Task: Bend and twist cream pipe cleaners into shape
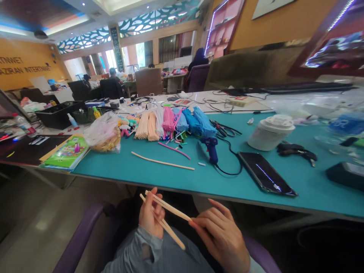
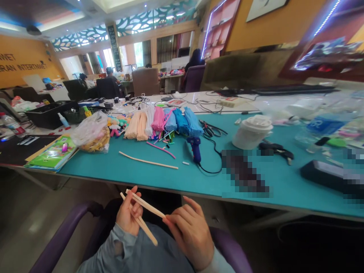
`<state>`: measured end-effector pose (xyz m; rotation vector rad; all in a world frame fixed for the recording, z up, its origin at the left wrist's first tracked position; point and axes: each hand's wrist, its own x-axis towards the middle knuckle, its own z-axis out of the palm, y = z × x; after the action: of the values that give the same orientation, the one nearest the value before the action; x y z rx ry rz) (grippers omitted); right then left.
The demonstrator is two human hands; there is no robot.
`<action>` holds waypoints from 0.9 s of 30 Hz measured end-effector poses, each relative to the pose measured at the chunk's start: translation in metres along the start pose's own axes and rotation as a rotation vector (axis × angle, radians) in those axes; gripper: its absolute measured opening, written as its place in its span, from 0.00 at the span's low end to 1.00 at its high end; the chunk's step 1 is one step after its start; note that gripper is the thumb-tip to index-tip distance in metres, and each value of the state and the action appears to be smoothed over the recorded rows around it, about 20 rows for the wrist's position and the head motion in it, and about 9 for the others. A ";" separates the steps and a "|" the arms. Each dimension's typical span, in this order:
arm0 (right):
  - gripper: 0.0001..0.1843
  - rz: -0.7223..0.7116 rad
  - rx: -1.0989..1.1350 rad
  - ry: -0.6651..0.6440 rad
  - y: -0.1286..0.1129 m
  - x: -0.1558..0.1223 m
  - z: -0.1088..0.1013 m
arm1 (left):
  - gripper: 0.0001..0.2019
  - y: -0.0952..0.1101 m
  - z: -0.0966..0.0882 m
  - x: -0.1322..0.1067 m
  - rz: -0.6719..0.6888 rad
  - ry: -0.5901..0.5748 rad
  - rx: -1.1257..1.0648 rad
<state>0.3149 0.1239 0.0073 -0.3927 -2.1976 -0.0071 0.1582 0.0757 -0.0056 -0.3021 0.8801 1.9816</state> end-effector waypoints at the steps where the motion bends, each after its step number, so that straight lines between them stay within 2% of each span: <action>1: 0.09 0.002 0.010 -0.002 0.000 0.000 0.001 | 0.07 0.000 0.000 0.001 0.004 0.001 0.004; 9: 0.09 0.039 0.068 -0.038 -0.010 0.001 0.008 | 0.09 -0.003 -0.007 0.007 0.001 0.032 0.054; 14: 0.10 0.058 0.096 -0.052 -0.012 -0.008 0.018 | 0.08 -0.002 -0.006 0.002 -0.051 -0.031 0.048; 17: 0.05 0.083 0.151 -0.060 -0.006 -0.019 0.023 | 0.08 0.000 -0.006 0.003 -0.049 -0.057 0.026; 21: 0.11 0.144 0.054 -0.143 0.020 -0.015 0.025 | 0.10 0.002 -0.007 0.009 -0.033 -0.076 0.009; 24: 0.11 0.205 -0.112 -0.231 0.051 0.009 0.031 | 0.10 0.001 -0.008 0.012 -0.032 -0.090 0.000; 27: 0.08 0.251 -0.206 -0.309 0.082 0.038 0.046 | 0.10 0.000 -0.010 0.014 -0.036 -0.099 -0.008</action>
<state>0.2813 0.2194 -0.0020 -0.8316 -2.4430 -0.0384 0.1491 0.0782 -0.0201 -0.2209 0.7990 1.9500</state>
